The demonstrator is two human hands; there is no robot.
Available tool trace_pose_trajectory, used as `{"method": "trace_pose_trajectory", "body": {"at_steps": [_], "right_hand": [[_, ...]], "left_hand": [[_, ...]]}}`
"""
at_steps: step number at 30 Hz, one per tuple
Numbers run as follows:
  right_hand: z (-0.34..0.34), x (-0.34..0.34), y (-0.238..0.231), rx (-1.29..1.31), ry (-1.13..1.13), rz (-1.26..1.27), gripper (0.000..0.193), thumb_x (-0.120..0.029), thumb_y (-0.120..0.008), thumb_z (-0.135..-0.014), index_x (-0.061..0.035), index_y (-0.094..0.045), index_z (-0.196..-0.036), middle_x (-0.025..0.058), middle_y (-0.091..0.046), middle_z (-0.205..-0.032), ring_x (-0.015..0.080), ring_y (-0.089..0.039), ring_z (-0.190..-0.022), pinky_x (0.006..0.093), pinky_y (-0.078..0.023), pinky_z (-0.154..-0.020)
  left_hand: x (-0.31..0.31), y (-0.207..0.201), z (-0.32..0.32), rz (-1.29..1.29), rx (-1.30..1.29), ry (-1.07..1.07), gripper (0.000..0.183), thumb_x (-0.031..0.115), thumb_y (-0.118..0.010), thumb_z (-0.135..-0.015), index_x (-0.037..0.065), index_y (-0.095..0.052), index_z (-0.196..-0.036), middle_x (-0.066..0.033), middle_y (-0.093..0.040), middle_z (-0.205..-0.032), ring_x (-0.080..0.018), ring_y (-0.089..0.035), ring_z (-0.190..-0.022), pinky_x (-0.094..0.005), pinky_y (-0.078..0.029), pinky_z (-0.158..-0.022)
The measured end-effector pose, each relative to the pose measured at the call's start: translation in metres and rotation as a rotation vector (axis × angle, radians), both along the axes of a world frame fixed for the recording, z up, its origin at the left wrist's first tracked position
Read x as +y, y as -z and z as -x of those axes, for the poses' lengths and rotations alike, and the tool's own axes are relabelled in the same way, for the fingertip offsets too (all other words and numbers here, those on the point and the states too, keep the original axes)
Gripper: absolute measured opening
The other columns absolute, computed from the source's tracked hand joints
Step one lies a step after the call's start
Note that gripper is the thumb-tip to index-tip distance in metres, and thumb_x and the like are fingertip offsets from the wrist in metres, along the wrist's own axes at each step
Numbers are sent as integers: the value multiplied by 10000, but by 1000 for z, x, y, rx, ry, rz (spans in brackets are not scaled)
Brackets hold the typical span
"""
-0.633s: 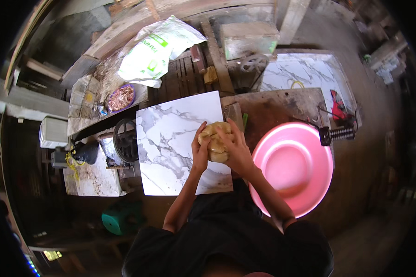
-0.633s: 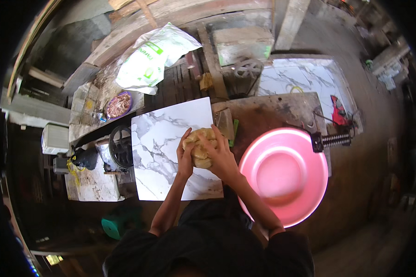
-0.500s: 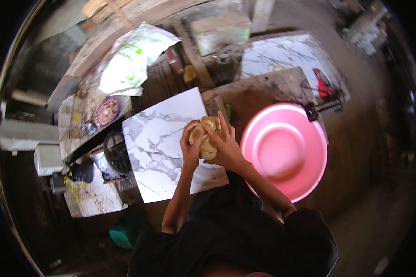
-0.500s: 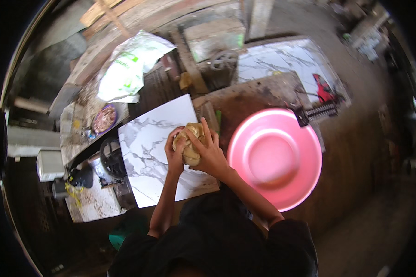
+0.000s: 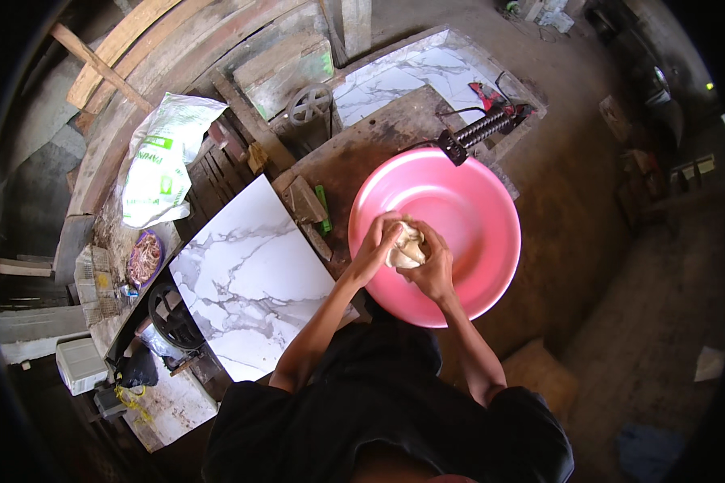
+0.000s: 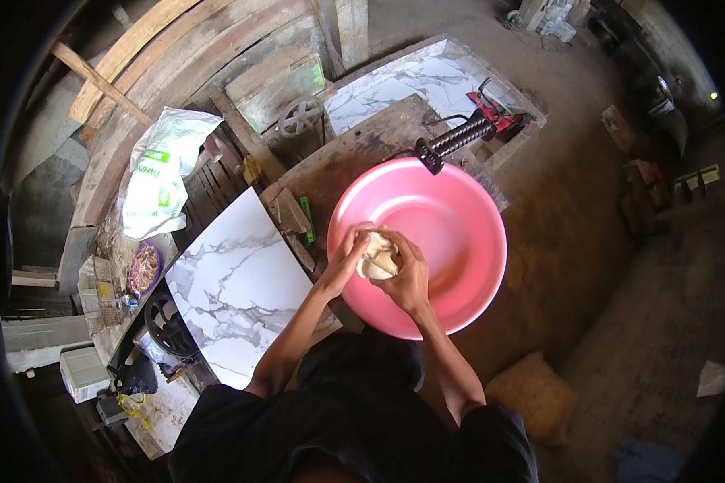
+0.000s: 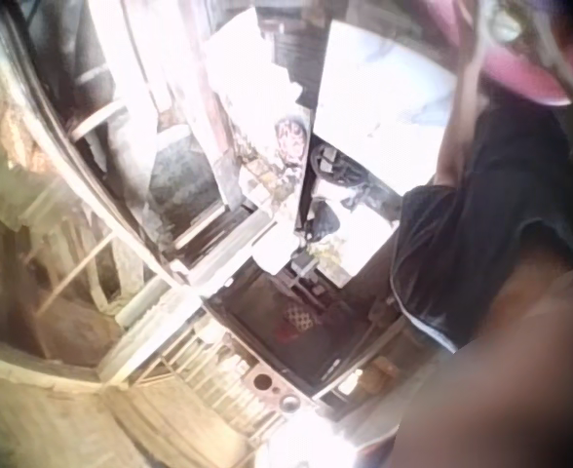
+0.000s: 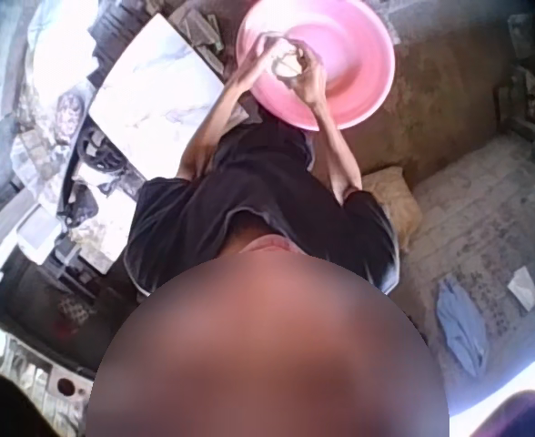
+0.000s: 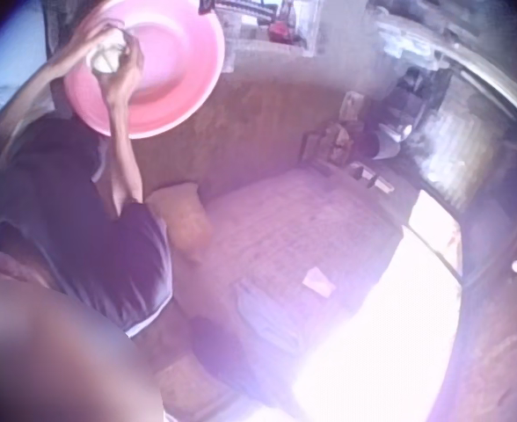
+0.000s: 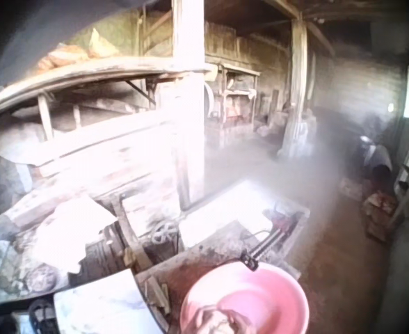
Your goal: The person kneads a piece of dough on a marble surface, places it in a pink basin, and then uses a brush to apply a liquid from a small pot to the dough.
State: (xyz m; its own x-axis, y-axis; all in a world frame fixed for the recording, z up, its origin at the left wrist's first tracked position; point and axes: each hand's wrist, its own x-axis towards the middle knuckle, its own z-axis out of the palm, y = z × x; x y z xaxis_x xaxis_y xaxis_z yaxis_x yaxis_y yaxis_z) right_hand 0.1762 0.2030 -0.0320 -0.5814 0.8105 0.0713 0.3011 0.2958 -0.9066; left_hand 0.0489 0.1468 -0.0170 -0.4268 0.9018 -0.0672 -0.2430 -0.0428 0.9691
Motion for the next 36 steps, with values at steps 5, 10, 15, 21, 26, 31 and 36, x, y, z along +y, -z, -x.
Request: {"method": "trace_pose_trajectory", "body": {"at_steps": [5, 10, 15, 21, 26, 31, 36], "right_hand": [[-8, -5, 5, 13, 95, 164, 617, -135, -757, -520, -18, -510, -1074, 126, -619, -868, 202, -608, -778, 299, -474, -719], [-13, -9, 16, -1, 125, 226, 574, -165, -761, -523, -15, -543, -1033, 121, -622, -854, 188, -606, -785, 301, -472, -713], [-13, -8, 10, -4, 150, 220, 522, -152, -755, -526, -10, -560, -989, 122, -623, -847, 179, -606, -787, 290, -469, -698], [-12, -2, 25, 57, 217, 187, 430, -136, -749, -532, -6, -569, -900, 129, -623, -843, 183, -607, -786, 288, -466, -690], [-8, -1, 31, 53, 247, 136, 406, -136, -758, -526, -1, -562, -855, 134, -626, -845, 199, -613, -779, 303, -471, -684], [0, -3, 14, -25, 230, 128, 398, -114, -762, -529, -8, -553, -851, 137, -623, -834, 201, -610, -768, 306, -471, -681], [-1, 1, 32, 2, 198, 88, 439, -110, -776, -518, -13, -535, -872, 117, -620, -801, 189, -603, -746, 301, -468, -693]], "left_hand": [[-13, 30, 6, 133, 143, 309, 580, 237, -548, -825, 0, -261, -1270, -128, -341, -1251, -199, -303, -1194, -313, -270, -974], [-18, 41, -2, 117, 239, 322, 599, 194, -603, -788, 11, -284, -1261, -121, -371, -1226, -203, -344, -1168, -313, -319, -947], [-14, 47, -5, -19, 510, 213, 543, 196, -603, -785, 22, -343, -1228, -133, -404, -1178, -217, -419, -1093, -314, -378, -886], [-3, 53, -11, -7, 482, 139, 394, 177, -595, -782, 25, -436, -1110, -150, -478, -1057, -286, -475, -1002, -362, -386, -848], [2, 46, -13, 12, 477, 100, 317, 153, -562, -807, 26, -452, -1076, -142, -491, -1019, -275, -483, -994, -350, -395, -830], [5, 34, -12, 37, 322, 73, 187, 142, -502, -841, 32, -491, -993, -110, -493, -1001, -206, -478, -987, -317, -400, -809], [8, 56, -15, 77, 372, 47, 163, 142, -485, -851, 22, -508, -960, -105, -498, -989, -186, -482, -974, -303, -404, -805]]}}
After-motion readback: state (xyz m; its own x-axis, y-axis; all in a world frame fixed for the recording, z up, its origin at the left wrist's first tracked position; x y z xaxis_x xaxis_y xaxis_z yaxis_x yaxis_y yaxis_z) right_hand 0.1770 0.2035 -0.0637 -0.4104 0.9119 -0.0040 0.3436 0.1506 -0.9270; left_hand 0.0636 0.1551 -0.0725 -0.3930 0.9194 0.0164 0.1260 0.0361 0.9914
